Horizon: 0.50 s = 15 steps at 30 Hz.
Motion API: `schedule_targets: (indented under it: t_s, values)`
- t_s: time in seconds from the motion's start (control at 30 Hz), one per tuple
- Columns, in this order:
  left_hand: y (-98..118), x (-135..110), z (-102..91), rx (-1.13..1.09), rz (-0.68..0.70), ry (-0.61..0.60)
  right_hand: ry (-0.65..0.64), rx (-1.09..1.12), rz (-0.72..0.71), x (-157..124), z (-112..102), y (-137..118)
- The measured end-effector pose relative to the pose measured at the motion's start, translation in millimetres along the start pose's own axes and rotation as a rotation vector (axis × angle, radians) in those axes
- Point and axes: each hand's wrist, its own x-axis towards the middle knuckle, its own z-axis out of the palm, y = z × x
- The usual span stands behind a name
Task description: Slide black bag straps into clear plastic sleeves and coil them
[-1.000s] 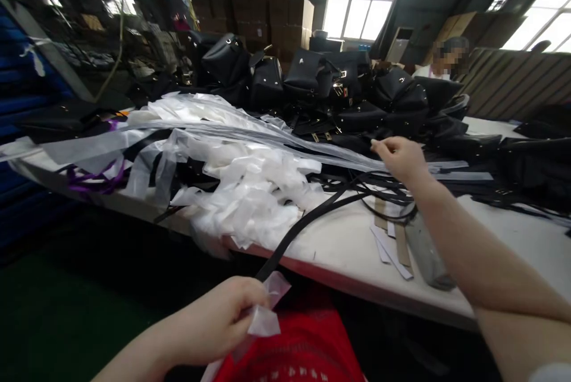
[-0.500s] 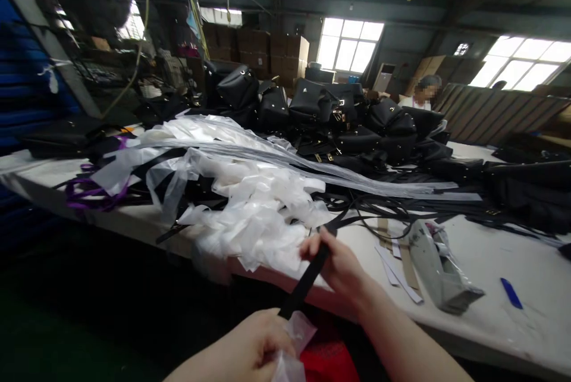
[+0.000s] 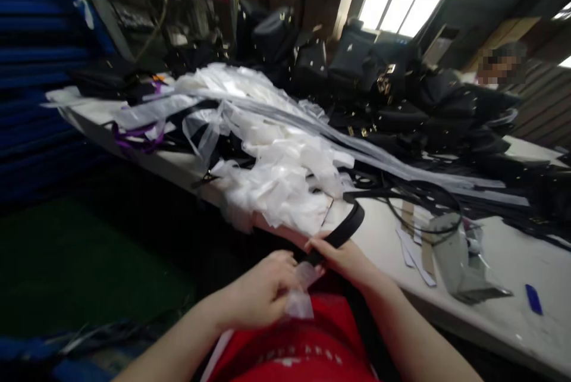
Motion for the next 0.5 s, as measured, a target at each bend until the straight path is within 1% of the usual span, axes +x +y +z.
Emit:
schedule_targets:
  t_s: [0.1, 0.2, 0.27, 0.33, 0.43, 0.5]
  values:
    - [-13, -14, -0.7, 0.015, -0.086, 0.119, 0.057, 0.034, -0.011, -4, -19, 2]
    - [-24, -23, 3.6, 0.030, -0.138, 0.165, 0.114, 0.014, -0.047, -10, -31, 6]
    - [-29, -25, 8.1, 0.029, -0.134, 0.145, 0.156, 0.039, -0.076, -15, -35, 7]
    - [-35, -25, 12.8, 0.037, -0.130, 0.113, 0.215, 0.093, -0.139, -20, -36, 6]
    - [-42, -23, 18.8, 0.038, -0.151, 0.069, 0.287, 0.151, -0.220, -25, -34, 1]
    - [-46, -21, 21.2, 0.022, -0.160, 0.051, 0.301, 0.166, -0.232, -27, -32, -1]
